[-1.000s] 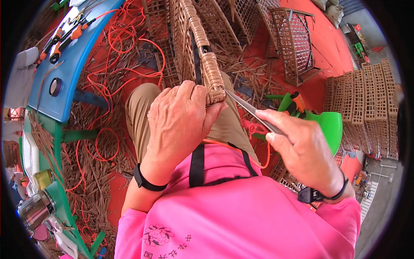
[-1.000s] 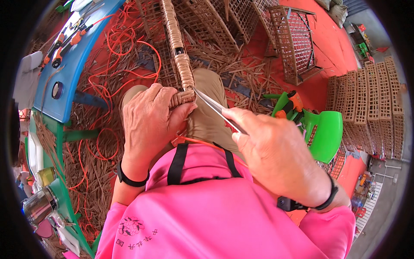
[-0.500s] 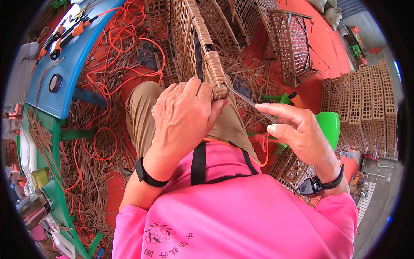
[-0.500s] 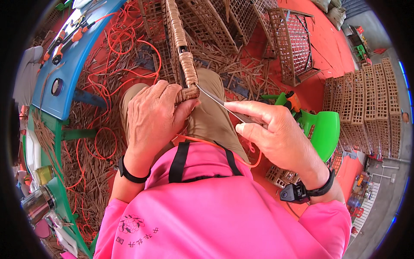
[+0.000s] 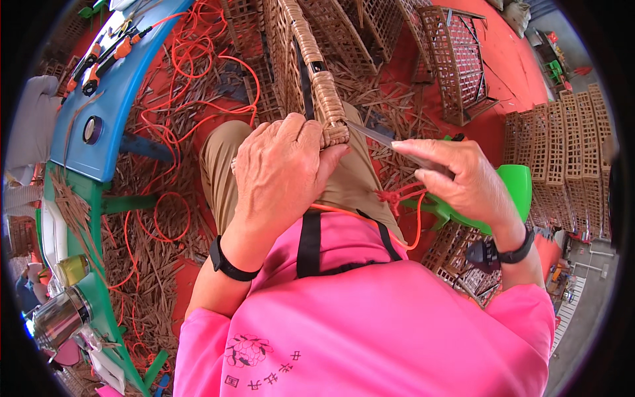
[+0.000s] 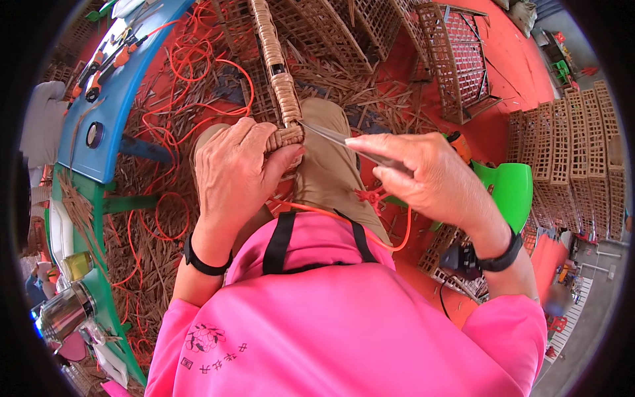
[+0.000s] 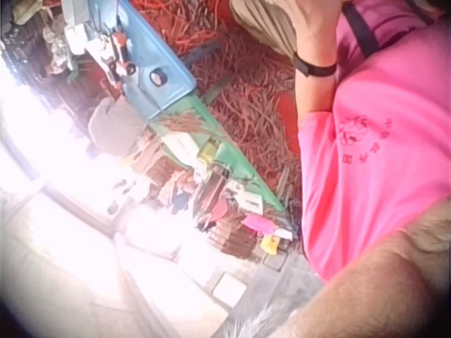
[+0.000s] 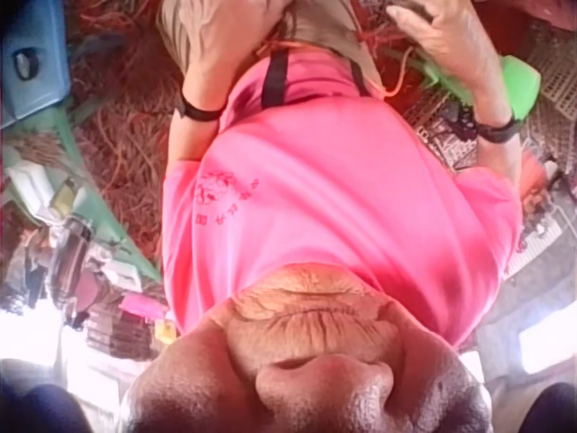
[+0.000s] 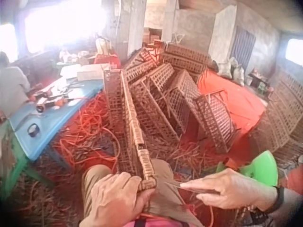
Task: Manufacturing woven furniture using pliers and a pneumatic nail gun to secure components.
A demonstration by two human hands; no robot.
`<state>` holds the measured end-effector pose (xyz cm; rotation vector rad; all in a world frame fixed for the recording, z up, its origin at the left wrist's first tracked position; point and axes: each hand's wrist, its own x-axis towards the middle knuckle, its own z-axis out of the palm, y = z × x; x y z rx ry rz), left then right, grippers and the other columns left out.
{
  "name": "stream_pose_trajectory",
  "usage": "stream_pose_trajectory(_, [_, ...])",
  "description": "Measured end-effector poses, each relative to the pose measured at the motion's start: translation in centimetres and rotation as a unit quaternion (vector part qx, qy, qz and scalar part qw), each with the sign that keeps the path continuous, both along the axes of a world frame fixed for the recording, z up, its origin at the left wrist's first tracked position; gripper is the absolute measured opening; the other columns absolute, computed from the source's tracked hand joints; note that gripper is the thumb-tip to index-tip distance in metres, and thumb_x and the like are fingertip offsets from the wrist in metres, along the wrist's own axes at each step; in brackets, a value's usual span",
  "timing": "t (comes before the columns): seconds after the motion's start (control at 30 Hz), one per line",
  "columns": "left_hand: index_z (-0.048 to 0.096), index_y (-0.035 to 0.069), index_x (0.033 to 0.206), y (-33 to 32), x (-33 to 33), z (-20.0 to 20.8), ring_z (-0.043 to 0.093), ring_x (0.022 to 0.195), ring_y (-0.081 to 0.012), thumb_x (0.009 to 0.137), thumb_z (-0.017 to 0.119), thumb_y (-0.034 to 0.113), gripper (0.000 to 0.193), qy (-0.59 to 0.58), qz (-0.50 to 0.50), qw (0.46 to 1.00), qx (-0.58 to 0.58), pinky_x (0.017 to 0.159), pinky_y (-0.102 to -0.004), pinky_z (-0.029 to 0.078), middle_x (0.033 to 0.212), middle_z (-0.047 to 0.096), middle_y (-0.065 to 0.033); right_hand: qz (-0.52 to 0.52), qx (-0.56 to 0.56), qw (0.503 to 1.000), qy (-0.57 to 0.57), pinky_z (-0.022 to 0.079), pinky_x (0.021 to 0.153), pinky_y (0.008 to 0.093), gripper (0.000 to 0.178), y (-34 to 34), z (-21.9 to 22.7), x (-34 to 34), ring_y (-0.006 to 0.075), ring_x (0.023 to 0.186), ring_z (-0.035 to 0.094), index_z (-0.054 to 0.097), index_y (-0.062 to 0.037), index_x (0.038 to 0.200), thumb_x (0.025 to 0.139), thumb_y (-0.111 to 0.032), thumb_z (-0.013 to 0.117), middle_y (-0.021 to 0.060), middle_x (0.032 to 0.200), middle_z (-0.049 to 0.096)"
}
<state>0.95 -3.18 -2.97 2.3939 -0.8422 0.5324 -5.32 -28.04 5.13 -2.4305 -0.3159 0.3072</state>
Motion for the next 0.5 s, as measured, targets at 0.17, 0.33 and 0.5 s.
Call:
stream_pose_trajectory(0.17, [0.066, 0.008, 0.086, -0.1, 0.1, 0.0, 0.061, 0.068, -0.0261, 0.076, 0.082, 0.032, 0.030, -0.006, 0.006, 1.000, 0.001, 0.060, -0.0393, 0.045, 0.075, 0.059, -0.0045, 0.088, -0.283, 0.944, -0.146, 0.047, 0.057, 0.0301, 0.044, 0.6, 1.0, -0.3, 0.0196, 0.062, 0.059, 0.069, -0.0088, 0.125, 0.082, 0.002, 0.064, 0.0148, 0.100, 0.071])
stream_pose_trajectory(0.33, [0.067, 0.008, 0.086, -0.2, 0.0, 0.3, 0.060, 0.067, -0.0259, 0.075, 0.083, 0.033, 0.031, -0.017, 0.014, 1.000, -0.002, 0.061, -0.0398, 0.045, 0.075, 0.059, -0.0043, 0.075, -0.023, 0.989, -0.128, 0.046, 0.054, 0.0302, 0.041, -0.6, -0.8, 1.0, 0.0204, 0.060, 0.063, 0.068, -0.0084, 0.124, 0.084, -0.003, 0.065, 0.0117, 0.086, 0.071])
stream_pose_trajectory(0.5, [0.067, 0.008, 0.085, -0.2, 0.0, -0.2, 0.060, 0.067, -0.0255, 0.076, 0.083, 0.034, 0.032, -0.027, 0.019, 0.999, 0.001, 0.060, -0.0391, 0.045, 0.075, 0.059, -0.0045, -0.020, 0.117, 0.991, 0.055, 0.048, 0.059, 0.0267, 0.040, -2.7, -5.3, 1.2, 0.0055, 0.064, 0.058, 0.068, -0.0078, 0.126, 0.086, -0.003, 0.067, 0.0047, 0.093, 0.073])
